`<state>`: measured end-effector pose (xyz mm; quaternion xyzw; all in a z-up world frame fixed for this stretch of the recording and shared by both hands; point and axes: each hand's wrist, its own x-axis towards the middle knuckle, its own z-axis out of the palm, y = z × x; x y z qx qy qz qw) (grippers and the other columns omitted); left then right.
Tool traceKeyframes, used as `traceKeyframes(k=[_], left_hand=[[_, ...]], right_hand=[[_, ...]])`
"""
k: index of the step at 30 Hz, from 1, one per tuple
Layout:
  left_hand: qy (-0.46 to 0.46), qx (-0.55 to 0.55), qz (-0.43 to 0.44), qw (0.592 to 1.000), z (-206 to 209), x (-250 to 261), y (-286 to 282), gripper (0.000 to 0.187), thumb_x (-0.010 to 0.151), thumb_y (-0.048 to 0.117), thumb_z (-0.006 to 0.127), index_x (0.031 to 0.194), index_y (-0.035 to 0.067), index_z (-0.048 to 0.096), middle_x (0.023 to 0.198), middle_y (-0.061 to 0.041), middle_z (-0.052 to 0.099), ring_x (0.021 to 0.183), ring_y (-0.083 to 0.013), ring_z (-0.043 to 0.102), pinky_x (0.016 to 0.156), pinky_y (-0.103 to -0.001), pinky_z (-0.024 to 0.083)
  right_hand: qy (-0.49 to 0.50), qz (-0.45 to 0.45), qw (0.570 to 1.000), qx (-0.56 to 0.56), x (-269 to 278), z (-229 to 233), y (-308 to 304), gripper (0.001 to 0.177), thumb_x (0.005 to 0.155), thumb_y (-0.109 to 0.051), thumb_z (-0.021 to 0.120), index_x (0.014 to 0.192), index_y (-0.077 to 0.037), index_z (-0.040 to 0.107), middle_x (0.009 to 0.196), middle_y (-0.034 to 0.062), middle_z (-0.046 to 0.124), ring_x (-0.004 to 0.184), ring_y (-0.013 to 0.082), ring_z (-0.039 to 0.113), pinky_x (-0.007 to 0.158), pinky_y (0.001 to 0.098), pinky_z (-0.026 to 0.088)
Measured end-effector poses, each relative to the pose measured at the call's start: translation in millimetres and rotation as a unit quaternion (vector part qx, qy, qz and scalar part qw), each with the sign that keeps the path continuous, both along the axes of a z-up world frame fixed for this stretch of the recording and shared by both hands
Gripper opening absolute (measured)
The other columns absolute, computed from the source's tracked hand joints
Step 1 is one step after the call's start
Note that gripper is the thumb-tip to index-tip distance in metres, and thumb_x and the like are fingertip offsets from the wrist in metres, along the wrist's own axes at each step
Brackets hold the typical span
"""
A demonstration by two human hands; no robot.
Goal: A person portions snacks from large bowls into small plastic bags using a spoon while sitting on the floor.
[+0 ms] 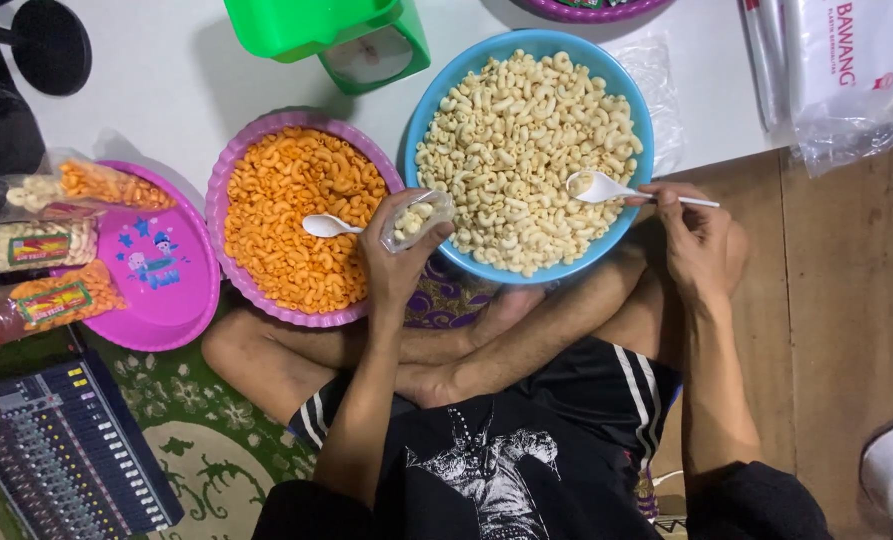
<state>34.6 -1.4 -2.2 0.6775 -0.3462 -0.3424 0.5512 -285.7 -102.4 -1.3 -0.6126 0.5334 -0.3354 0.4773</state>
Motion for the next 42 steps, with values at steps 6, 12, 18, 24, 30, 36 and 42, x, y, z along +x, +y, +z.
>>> traceKeyframes(k=[6, 12, 18, 24, 30, 36, 42], left_hand=[[-0.016, 0.048, -0.054, 0.997, -3, -13, 4, 0.057, 0.066, 0.029, 0.100, 0.115, 0.012, 0.076, 0.100, -0.015, 0.077, 0.099, -0.0236, 0.073, 0.092, -0.040, 0.057], [-0.089, 0.055, -0.159, 0.982, 44, -32, -6, 0.054, 0.068, 0.017, 0.092, 0.115, 0.005, 0.068, 0.098, -0.012, 0.079, 0.082, -0.0194, 0.078, 0.066, -0.027, 0.064], [-0.082, 0.047, -0.170, 0.981, 41, -49, -5, 0.051, 0.069, 0.018, 0.091, 0.113, 0.006, 0.068, 0.094, -0.010, 0.079, 0.079, -0.0200, 0.077, 0.066, -0.029, 0.062], [-0.032, 0.069, -0.126, 0.989, 31, -59, 3, 0.056, 0.066, 0.034, 0.097, 0.113, 0.015, 0.074, 0.095, -0.018, 0.077, 0.099, -0.0349, 0.075, 0.085, -0.042, 0.059], [-0.061, 0.042, -0.125, 0.989, 24, -60, 10, 0.055, 0.065, 0.036, 0.097, 0.112, 0.019, 0.074, 0.093, -0.013, 0.078, 0.098, -0.0311, 0.076, 0.083, -0.038, 0.060], [-0.034, 0.004, -0.139, 0.990, 31, -57, 16, 0.050, 0.065, 0.025, 0.097, 0.110, 0.018, 0.075, 0.092, -0.012, 0.078, 0.093, -0.0263, 0.076, 0.080, -0.036, 0.059], [-0.067, -0.009, -0.135, 0.989, 13, -55, 26, 0.051, 0.063, 0.026, 0.099, 0.108, 0.021, 0.076, 0.092, -0.006, 0.079, 0.092, -0.0250, 0.077, 0.080, -0.035, 0.060]], right_hand=[[0.004, -0.022, 1.000, -0.001, 7, 29, 10, 0.027, 0.117, -0.025, 0.055, 0.114, -0.008, 0.076, 0.095, 0.0074, 0.070, 0.084, 0.0092, 0.049, 0.086, 0.0272, 0.044], [-0.134, 0.039, 0.990, 0.032, -2, 31, 16, 0.032, 0.111, -0.024, 0.054, 0.119, 0.005, 0.063, 0.113, 0.0159, 0.066, 0.101, 0.0243, 0.070, 0.096, 0.0296, 0.057], [-0.035, 0.077, 0.995, -0.061, 31, 75, 26, 0.024, 0.106, -0.016, 0.061, 0.110, 0.005, 0.073, 0.096, 0.0160, 0.074, 0.071, 0.0160, 0.062, 0.062, 0.0208, 0.047], [0.069, 0.218, 0.937, -0.263, 41, 76, 37, 0.016, 0.097, -0.014, 0.071, 0.112, -0.011, 0.079, 0.108, 0.0089, 0.077, 0.085, 0.0309, 0.059, 0.085, 0.0392, 0.048], [0.133, 0.230, 0.911, -0.315, 32, 112, 40, 0.019, 0.102, -0.016, 0.066, 0.115, -0.017, 0.078, 0.114, 0.0013, 0.076, 0.086, 0.0268, 0.055, 0.082, 0.0361, 0.046], [0.136, 0.265, 0.903, -0.309, 31, 113, 44, 0.017, 0.101, -0.017, 0.064, 0.113, -0.015, 0.077, 0.111, 0.0033, 0.075, 0.079, 0.0307, 0.054, 0.075, 0.0391, 0.048], [0.138, 0.259, 0.894, -0.339, 32, 128, 54, 0.016, 0.101, -0.017, 0.065, 0.111, -0.016, 0.077, 0.110, 0.0018, 0.075, 0.082, 0.0280, 0.057, 0.077, 0.0356, 0.049]])
